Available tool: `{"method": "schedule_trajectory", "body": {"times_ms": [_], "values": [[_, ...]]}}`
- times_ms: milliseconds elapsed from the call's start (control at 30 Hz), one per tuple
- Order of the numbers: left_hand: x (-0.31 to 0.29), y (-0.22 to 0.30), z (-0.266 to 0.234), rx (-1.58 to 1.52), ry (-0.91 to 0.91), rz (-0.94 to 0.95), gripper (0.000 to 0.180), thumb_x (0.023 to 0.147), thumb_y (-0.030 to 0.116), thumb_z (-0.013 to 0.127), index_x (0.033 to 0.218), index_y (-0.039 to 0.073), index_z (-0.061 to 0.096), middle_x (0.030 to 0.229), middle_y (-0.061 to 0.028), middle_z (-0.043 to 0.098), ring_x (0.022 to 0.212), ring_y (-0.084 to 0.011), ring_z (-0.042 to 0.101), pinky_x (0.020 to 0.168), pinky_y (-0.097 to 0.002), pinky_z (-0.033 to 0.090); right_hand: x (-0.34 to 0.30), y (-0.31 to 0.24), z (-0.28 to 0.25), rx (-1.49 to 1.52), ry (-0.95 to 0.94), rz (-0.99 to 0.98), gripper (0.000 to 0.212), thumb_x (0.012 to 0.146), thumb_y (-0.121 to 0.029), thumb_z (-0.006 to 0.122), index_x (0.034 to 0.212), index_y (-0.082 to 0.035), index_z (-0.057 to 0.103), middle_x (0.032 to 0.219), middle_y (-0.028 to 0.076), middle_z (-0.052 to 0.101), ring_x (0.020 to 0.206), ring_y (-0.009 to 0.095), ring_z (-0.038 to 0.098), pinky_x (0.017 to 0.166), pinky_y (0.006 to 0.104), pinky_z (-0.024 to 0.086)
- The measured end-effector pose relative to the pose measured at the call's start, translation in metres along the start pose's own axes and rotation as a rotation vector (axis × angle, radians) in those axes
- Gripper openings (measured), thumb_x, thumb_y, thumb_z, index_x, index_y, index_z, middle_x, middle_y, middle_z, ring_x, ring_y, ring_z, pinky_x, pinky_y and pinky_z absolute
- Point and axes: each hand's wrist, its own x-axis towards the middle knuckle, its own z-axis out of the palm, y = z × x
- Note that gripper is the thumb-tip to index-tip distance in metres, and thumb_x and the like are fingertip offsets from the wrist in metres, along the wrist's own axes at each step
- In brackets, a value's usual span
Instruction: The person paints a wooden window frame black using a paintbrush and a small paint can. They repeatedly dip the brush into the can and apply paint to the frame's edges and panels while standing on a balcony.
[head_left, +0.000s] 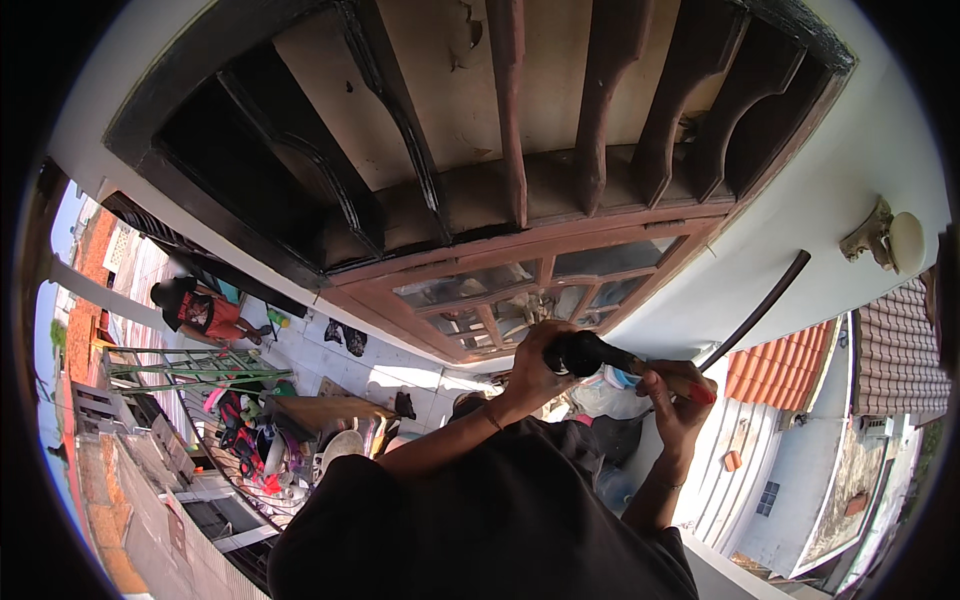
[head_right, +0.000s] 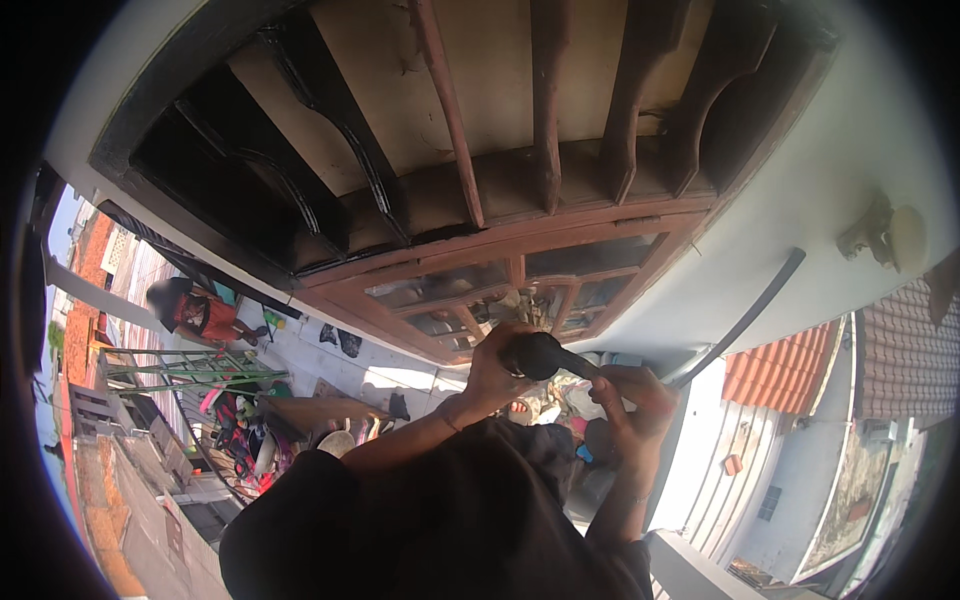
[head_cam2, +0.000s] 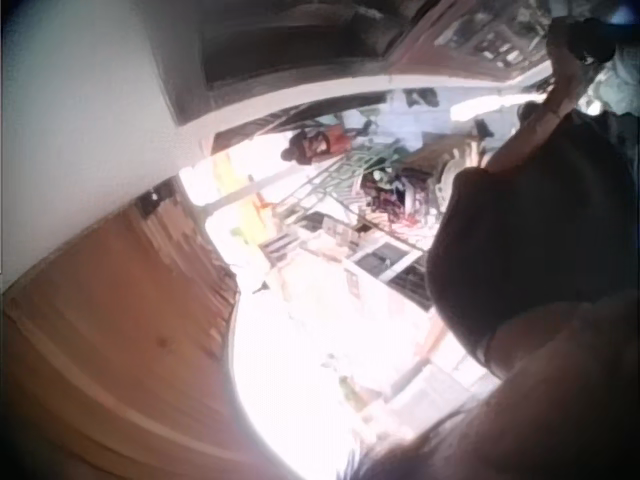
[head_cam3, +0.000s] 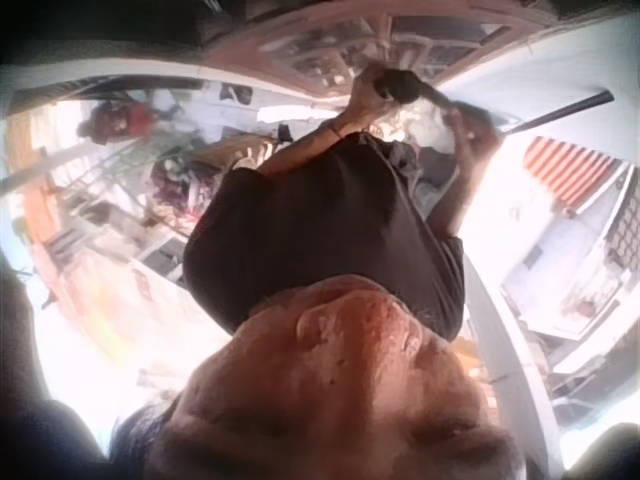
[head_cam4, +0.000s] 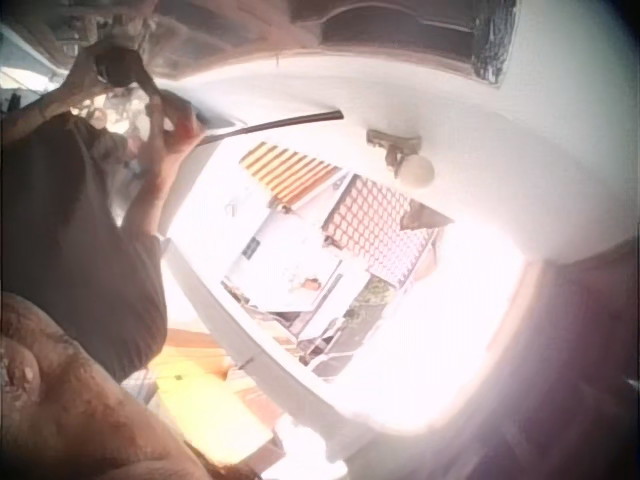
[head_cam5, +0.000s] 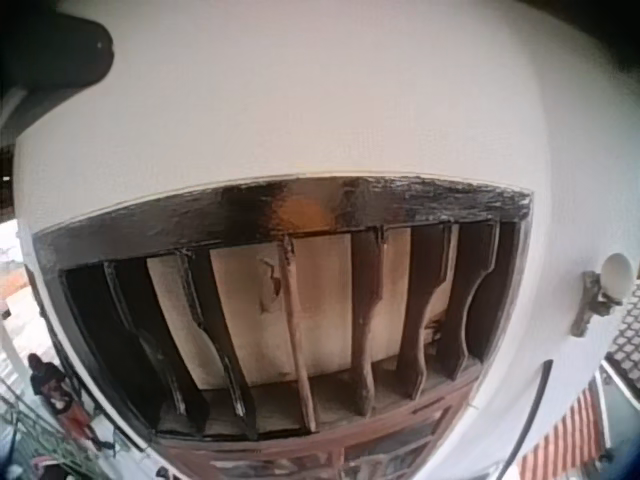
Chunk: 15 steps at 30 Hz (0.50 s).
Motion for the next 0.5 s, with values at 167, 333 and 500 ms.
{"method": "schedule_trajectory", "body": {"times_ms": [167, 333, 500], "values": [[0.003, 0.018, -0.004, -0.023, 0.026, -0.056, 0.063, 0.06, 0.003, 0.092, 0.117, 0.008, 0.067, 0.116, -0.0122, 0.067, 0.111, -0.0342, 0.067, 0.098, -0.0425, 0.055, 0.008, -0.005, 0.004, -0.068, -0.092, -0.168, 0.022, 0.09, -0.012, 0.083, 0.096, 0.006, 0.073, 0.074, 0.011, 0.074, 0.066, 0.014, 0.07, 0.065, 0.0279, 0.057], [0.007, 0.016, -0.01, 0.04, 0.04, 0.04, 0.061, 0.063, 0.009, 0.094, 0.117, 0.009, 0.067, 0.118, -0.0116, 0.068, 0.111, -0.0327, 0.067, 0.098, -0.0427, 0.055, 0.018, -0.026, 0.019, -0.088, -0.16, -0.169, 0.016, 0.085, -0.007, 0.085, 0.094, 0.003, 0.077, 0.084, 0.009, 0.078, 0.067, 0.017, 0.071, 0.063, 0.0287, 0.054], [0.005, 0.011, -0.009, 0.138, 0.052, 0.117, 0.056, 0.067, 0.015, 0.095, 0.116, 0.008, 0.068, 0.115, -0.0111, 0.069, 0.105, -0.0287, 0.07, 0.092, -0.0397, 0.058, 0.028, -0.035, 0.029, -0.144, -0.209, -0.247, 0.013, 0.087, -0.008, 0.083, 0.09, 0.0, 0.074, 0.082, 0.012, 0.076, 0.062, 0.017, 0.069, 0.056, 0.0286, 0.051]]}}
